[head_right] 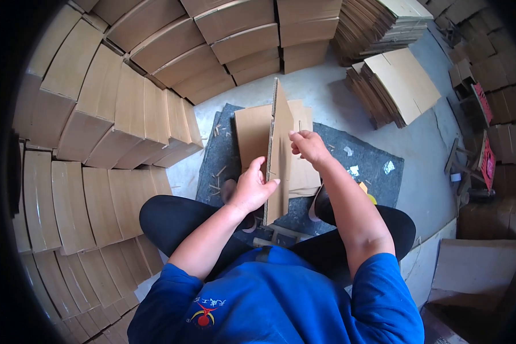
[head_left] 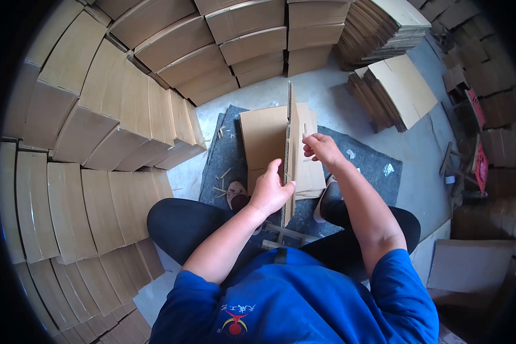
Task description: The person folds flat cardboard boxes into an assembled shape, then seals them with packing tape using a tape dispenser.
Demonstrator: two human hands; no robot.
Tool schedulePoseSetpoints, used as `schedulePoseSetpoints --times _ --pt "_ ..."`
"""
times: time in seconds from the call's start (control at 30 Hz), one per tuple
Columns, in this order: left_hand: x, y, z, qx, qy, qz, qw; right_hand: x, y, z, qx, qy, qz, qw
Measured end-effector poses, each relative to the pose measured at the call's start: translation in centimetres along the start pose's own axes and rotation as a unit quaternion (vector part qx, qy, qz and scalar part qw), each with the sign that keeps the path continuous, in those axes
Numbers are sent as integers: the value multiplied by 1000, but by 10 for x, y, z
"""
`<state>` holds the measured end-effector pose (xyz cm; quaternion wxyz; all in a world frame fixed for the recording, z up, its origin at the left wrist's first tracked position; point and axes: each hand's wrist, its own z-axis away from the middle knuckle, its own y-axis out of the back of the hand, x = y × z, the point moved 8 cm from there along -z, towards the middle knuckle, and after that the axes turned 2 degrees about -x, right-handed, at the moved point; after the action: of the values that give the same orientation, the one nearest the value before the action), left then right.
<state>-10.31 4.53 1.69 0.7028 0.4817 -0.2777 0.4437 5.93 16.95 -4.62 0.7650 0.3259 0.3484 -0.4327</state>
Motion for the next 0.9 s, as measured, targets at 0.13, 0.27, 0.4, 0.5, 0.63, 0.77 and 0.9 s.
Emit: schedulePoseSetpoints --times 0.13,0.27,0.4,0.5,0.63,0.77,0.9 --pt "6 -26 5 -34 -19 3 999 -51 -15 38 -50 68 234 969" --pt "-17 -43 -22 -31 -10 143 989 -32 -9 43 -76 16 218 973" --pt "-19 -51 -27 -57 38 286 956 -15 -3 47 -98 -3 87 991" --pt "-14 -52 -22 -92 90 293 948 -16 10 48 -83 29 50 995" --pt "6 -33 -34 38 -94 18 995 -29 21 51 -1 85 173 981" --pt "33 12 -21 217 -197 -96 951 -70 22 95 42 107 400 909" --pt "22 71 -56 262 -118 -147 946 -83 15 131 -39 95 478 872"
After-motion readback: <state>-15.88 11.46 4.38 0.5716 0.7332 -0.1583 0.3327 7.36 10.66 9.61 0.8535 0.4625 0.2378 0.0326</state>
